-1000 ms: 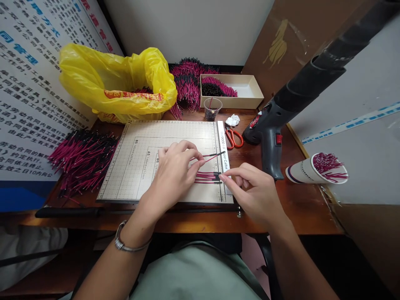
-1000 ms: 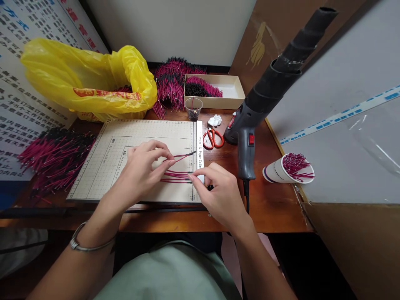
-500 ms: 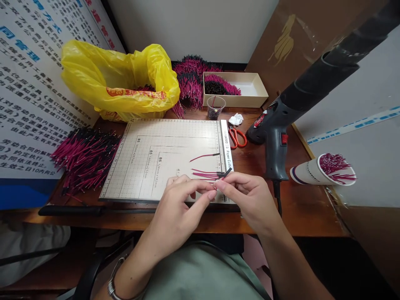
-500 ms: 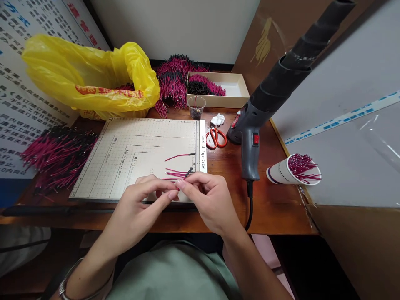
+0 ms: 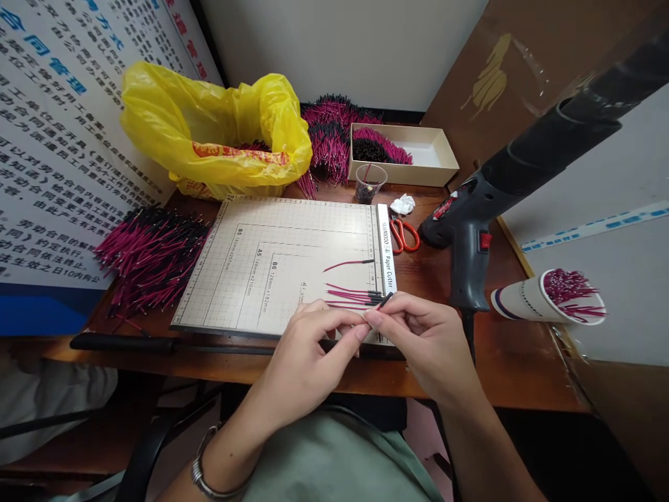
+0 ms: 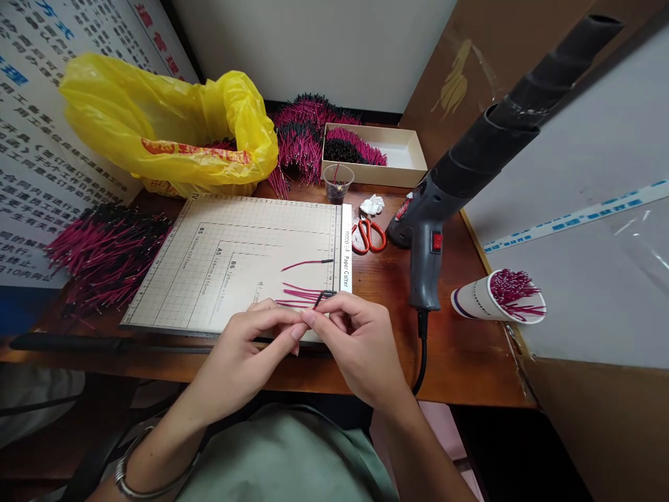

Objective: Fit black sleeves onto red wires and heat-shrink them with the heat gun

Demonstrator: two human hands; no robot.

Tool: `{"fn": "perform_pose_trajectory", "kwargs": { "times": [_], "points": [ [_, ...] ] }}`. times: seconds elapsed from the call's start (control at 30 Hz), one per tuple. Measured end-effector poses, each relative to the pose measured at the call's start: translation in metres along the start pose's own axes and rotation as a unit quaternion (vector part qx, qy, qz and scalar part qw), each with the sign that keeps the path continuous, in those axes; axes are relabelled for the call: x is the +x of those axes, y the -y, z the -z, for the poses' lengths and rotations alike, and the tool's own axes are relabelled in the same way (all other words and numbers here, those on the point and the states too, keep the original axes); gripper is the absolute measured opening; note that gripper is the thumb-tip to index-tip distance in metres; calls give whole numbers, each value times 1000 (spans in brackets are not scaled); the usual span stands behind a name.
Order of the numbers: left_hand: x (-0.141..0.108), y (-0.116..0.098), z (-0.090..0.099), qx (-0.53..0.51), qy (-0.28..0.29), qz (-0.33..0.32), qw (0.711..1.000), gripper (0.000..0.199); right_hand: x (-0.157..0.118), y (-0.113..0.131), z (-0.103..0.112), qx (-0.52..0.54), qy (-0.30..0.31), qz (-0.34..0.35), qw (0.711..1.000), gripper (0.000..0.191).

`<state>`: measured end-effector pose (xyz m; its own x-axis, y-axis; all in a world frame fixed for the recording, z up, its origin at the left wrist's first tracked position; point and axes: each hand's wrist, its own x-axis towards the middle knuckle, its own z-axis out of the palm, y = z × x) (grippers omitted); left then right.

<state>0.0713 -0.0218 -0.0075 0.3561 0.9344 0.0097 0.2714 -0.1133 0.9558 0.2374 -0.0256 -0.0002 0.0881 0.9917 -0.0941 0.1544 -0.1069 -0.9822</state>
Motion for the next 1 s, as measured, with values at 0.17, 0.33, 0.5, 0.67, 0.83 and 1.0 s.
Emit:
{"fn": "perform_pose_trajectory", "kwargs": {
  "times": [0.17, 0.33, 0.5, 0.67, 0.83, 1.0],
  "points": [
    [1, -2, 3, -49, 17, 26, 998, 24, 2, 1, -1, 79, 60, -78, 992, 35],
    [2, -5, 0, -53, -1, 10, 999, 24, 3, 2, -3, 117, 66, -90, 987, 46],
    [2, 1, 5, -40, -72, 33, 996, 30, 5, 3, -1, 137, 36, -83, 986, 45],
    [0, 4, 14, -7, -120, 58, 991, 29, 3, 3, 0, 135, 40, -70, 988, 38],
    [-2, -3, 6, -47, -39, 20, 998, 17, 1, 3, -2, 121, 46, -67, 989, 34],
    [-3, -1, 5, 31, -48, -35, 998, 17, -1, 3, -2, 49, 25, -49, 997, 31]
  ]
}}
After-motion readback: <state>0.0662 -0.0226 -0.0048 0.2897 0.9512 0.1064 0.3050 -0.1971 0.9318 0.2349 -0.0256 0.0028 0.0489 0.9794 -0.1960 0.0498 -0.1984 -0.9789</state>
